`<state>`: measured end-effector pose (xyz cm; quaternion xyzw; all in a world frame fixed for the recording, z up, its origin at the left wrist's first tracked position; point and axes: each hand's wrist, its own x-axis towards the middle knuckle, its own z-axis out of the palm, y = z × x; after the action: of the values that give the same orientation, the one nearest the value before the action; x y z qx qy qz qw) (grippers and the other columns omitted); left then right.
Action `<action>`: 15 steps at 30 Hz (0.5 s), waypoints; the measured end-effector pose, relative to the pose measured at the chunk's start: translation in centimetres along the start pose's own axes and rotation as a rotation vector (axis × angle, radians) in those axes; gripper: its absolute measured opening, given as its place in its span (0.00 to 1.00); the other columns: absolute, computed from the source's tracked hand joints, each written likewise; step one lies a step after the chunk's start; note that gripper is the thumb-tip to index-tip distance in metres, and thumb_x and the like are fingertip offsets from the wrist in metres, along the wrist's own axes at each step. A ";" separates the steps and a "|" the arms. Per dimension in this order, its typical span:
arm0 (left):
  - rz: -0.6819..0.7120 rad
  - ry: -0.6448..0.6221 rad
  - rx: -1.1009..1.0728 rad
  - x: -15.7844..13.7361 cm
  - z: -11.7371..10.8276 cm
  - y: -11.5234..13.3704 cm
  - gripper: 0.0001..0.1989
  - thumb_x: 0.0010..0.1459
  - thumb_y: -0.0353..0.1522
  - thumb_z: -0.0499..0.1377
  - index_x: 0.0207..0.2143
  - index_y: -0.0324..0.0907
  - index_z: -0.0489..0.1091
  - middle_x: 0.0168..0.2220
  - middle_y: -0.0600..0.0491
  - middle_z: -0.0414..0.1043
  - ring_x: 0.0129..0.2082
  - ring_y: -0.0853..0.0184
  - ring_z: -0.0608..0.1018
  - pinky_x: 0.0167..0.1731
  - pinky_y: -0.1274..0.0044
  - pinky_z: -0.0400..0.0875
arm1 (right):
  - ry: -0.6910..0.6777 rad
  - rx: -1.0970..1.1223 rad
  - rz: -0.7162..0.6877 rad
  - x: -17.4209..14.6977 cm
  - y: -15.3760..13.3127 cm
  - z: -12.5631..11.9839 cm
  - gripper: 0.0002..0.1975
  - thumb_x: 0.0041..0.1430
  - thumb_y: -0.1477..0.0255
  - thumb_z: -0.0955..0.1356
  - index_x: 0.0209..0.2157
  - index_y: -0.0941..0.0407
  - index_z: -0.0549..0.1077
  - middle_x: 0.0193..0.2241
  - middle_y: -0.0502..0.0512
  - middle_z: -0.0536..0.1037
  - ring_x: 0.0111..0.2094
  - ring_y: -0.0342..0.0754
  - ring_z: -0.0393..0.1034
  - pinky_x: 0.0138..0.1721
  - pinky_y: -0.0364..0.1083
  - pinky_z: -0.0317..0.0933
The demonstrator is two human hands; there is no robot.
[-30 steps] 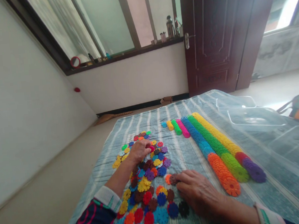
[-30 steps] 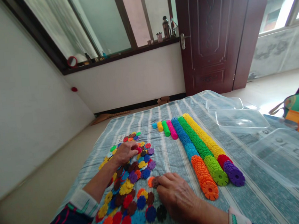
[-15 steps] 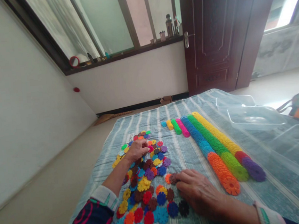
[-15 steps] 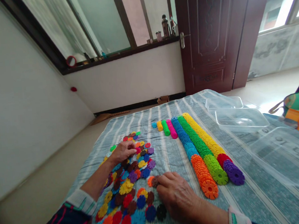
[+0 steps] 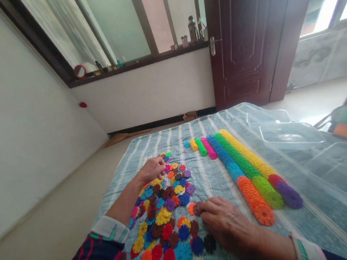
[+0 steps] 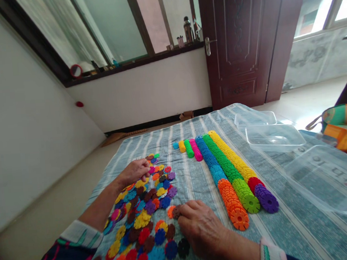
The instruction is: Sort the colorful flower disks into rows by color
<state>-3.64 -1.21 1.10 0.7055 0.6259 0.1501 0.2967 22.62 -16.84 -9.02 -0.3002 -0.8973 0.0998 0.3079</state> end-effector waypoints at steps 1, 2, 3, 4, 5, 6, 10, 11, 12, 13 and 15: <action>0.039 0.002 0.011 0.2 0.4 0.5 0.04 0.49 0.33 0.54 0.25 0.43 0.60 0.19 0.59 0.72 0.17 0.71 0.74 0.20 0.80 0.66 | -0.009 -0.007 0.002 0.1 -0.1 -0.1 0.05 0.64 0.80 0.66 0.36 0.56 0.70 0.48 0.53 0.76 0.40 0.49 0.67 0.41 0.49 0.61; 0.084 -0.003 0.015 0.4 1.0 1.2 0.04 0.50 0.32 0.54 0.25 0.43 0.60 0.19 0.59 0.72 0.17 0.71 0.74 0.21 0.80 0.66 | -0.022 -0.016 0.005 0.2 -0.1 -0.2 0.05 0.64 0.80 0.66 0.36 0.56 0.70 0.48 0.53 0.77 0.40 0.49 0.68 0.41 0.49 0.62; 0.130 -0.015 0.014 0.6 1.8 1.9 0.03 0.50 0.32 0.53 0.26 0.43 0.61 0.20 0.59 0.72 0.18 0.71 0.75 0.21 0.80 0.67 | -0.031 -0.027 0.008 0.3 -0.1 -0.3 0.04 0.63 0.80 0.67 0.36 0.56 0.70 0.47 0.53 0.77 0.40 0.49 0.68 0.41 0.49 0.62; 0.171 -0.029 0.010 1.0 2.8 2.7 0.02 0.51 0.31 0.53 0.27 0.43 0.61 0.20 0.59 0.72 0.18 0.71 0.75 0.22 0.80 0.67 | -0.036 -0.038 0.008 0.3 -0.1 -0.3 0.04 0.63 0.79 0.67 0.36 0.56 0.70 0.46 0.54 0.77 0.39 0.49 0.68 0.40 0.49 0.62; 0.206 -0.048 0.002 1.4 4.0 3.6 0.02 0.52 0.30 0.52 0.27 0.43 0.61 0.21 0.59 0.71 0.19 0.71 0.75 0.22 0.80 0.66 | -0.040 -0.048 0.006 0.4 -0.1 -0.4 0.04 0.63 0.79 0.68 0.35 0.56 0.70 0.45 0.53 0.77 0.39 0.49 0.68 0.40 0.48 0.62; 0.229 -0.062 -0.007 1.8 5.2 4.5 0.01 0.53 0.29 0.52 0.28 0.43 0.61 0.22 0.59 0.71 0.19 0.71 0.74 0.22 0.80 0.66 | -0.042 -0.058 0.005 0.5 -0.1 -0.4 0.04 0.62 0.79 0.68 0.35 0.56 0.70 0.44 0.53 0.78 0.38 0.49 0.68 0.40 0.48 0.62; 0.332 -0.046 0.055 3.9 9.7 7.7 0.03 0.54 0.27 0.52 0.27 0.42 0.62 0.23 0.57 0.71 0.21 0.70 0.74 0.24 0.79 0.67 | -0.037 -0.069 0.006 0.6 0.0 -0.3 0.04 0.62 0.78 0.69 0.35 0.56 0.70 0.42 0.53 0.78 0.38 0.49 0.68 0.40 0.48 0.62; 0.354 -0.029 0.085 4.4 10.6 8.3 0.04 0.54 0.27 0.52 0.27 0.42 0.63 0.23 0.56 0.71 0.21 0.70 0.74 0.25 0.78 0.67 | -0.037 -0.066 0.007 0.6 0.0 -0.3 0.04 0.62 0.78 0.69 0.35 0.56 0.70 0.41 0.53 0.78 0.38 0.48 0.68 0.40 0.47 0.63; 0.370 -0.013 0.113 4.9 11.2 8.8 0.04 0.54 0.27 0.53 0.27 0.42 0.63 0.23 0.56 0.71 0.21 0.70 0.74 0.26 0.78 0.67 | -0.039 -0.062 0.006 0.6 0.0 -0.3 0.04 0.62 0.78 0.69 0.34 0.55 0.69 0.40 0.53 0.78 0.37 0.48 0.68 0.40 0.47 0.63; 0.380 0.002 0.136 5.3 11.7 9.2 0.04 0.54 0.26 0.53 0.27 0.41 0.64 0.22 0.56 0.71 0.21 0.70 0.74 0.26 0.78 0.67 | -0.042 -0.058 0.003 0.6 -0.1 -0.3 0.05 0.62 0.78 0.69 0.34 0.55 0.69 0.40 0.53 0.78 0.37 0.48 0.68 0.41 0.47 0.63; 0.389 0.022 0.163 6.1 12.3 9.6 0.04 0.54 0.25 0.53 0.28 0.41 0.65 0.22 0.56 0.71 0.22 0.70 0.74 0.27 0.78 0.67 | -0.037 -0.055 -0.005 0.6 0.0 -0.3 0.04 0.62 0.78 0.68 0.35 0.55 0.69 0.40 0.54 0.77 0.38 0.48 0.68 0.41 0.47 0.63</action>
<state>12.20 1.48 -3.70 0.8330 0.4913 0.1609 0.1973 22.38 -16.50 -8.49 -0.3045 -0.9059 0.0799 0.2833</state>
